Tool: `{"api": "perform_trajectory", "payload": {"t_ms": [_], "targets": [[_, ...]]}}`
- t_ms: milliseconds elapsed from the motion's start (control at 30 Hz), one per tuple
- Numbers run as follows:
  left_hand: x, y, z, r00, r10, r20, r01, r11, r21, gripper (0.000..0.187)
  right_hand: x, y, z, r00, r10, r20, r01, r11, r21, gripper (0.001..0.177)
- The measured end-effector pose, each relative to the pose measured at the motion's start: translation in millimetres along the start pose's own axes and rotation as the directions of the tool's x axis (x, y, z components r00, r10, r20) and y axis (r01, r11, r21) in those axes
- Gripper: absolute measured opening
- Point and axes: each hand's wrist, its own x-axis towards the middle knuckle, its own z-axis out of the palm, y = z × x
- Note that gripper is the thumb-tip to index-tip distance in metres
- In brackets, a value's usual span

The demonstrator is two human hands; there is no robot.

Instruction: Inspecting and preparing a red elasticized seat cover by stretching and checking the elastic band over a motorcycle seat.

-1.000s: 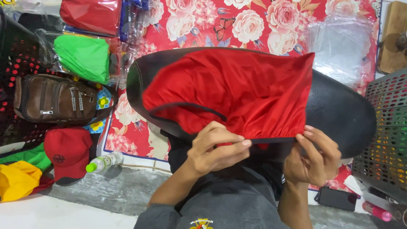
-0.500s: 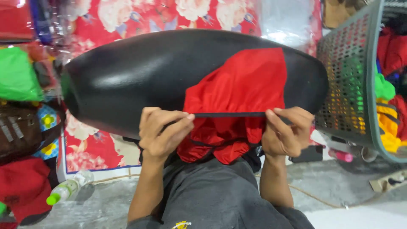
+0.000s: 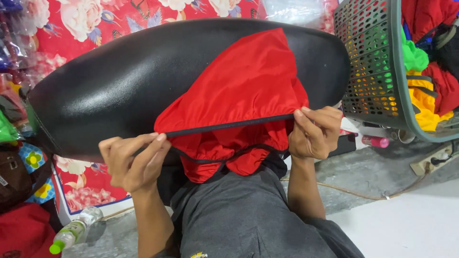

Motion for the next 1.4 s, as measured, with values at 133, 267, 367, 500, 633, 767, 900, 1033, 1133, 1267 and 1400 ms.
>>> {"api": "perform_trajectory", "payload": {"t_ms": [133,267,367,500,633,767,900,1033,1133,1267,1400], "targets": [[-4,-2,-4,0.999,-0.01,0.032,0.009,1.0,0.023,0.012,-2,7,-4,1.0,-0.001,-0.006,0.001,1.0,-0.013,0.014],[6,3,4,0.999,-0.028,0.041,0.028,1.0,-0.009,0.015,5,-3,2,0.999,0.042,0.016,-0.042,0.999,0.015,0.013],[26,18,16,0.988,-0.1,0.12,0.103,0.995,-0.018,0.019,17,-14,10,0.983,0.112,0.146,-0.129,0.985,0.116,0.015],[43,28,19,0.838,-0.287,0.464,0.404,0.898,-0.174,0.01,35,-21,8,0.755,0.288,0.59,-0.496,0.839,0.225,0.007],[27,19,19,0.65,-0.382,0.657,0.667,0.701,-0.253,0.009,37,-12,-1,0.524,0.303,0.796,-0.727,0.646,0.233,0.014],[1,5,26,0.493,-0.472,0.731,0.857,0.408,-0.315,0.027,8,4,-4,0.358,0.41,0.839,-0.905,0.373,0.204,0.025],[-10,0,31,0.393,-0.603,0.694,0.919,0.228,-0.322,0.028,-4,1,0,0.173,0.618,0.767,-0.983,0.06,0.173,0.029],[-10,1,33,0.366,-0.64,0.676,0.928,0.195,-0.318,0.029,-9,1,0,0.115,0.669,0.734,-0.987,-0.006,0.159,0.026],[-8,2,32,0.361,-0.644,0.675,0.93,0.192,-0.314,0.029,-2,-1,1,0.121,0.657,0.744,-0.986,-0.008,0.167,0.027],[-8,4,33,0.348,-0.651,0.674,0.934,0.184,-0.305,0.03,-4,-2,1,0.119,0.655,0.746,-0.986,-0.012,0.168,0.027],[-1,7,34,0.461,-0.596,0.657,0.887,0.322,-0.331,0.022,-4,0,1,0.146,0.623,0.768,-0.987,0.038,0.156,0.023]]}}
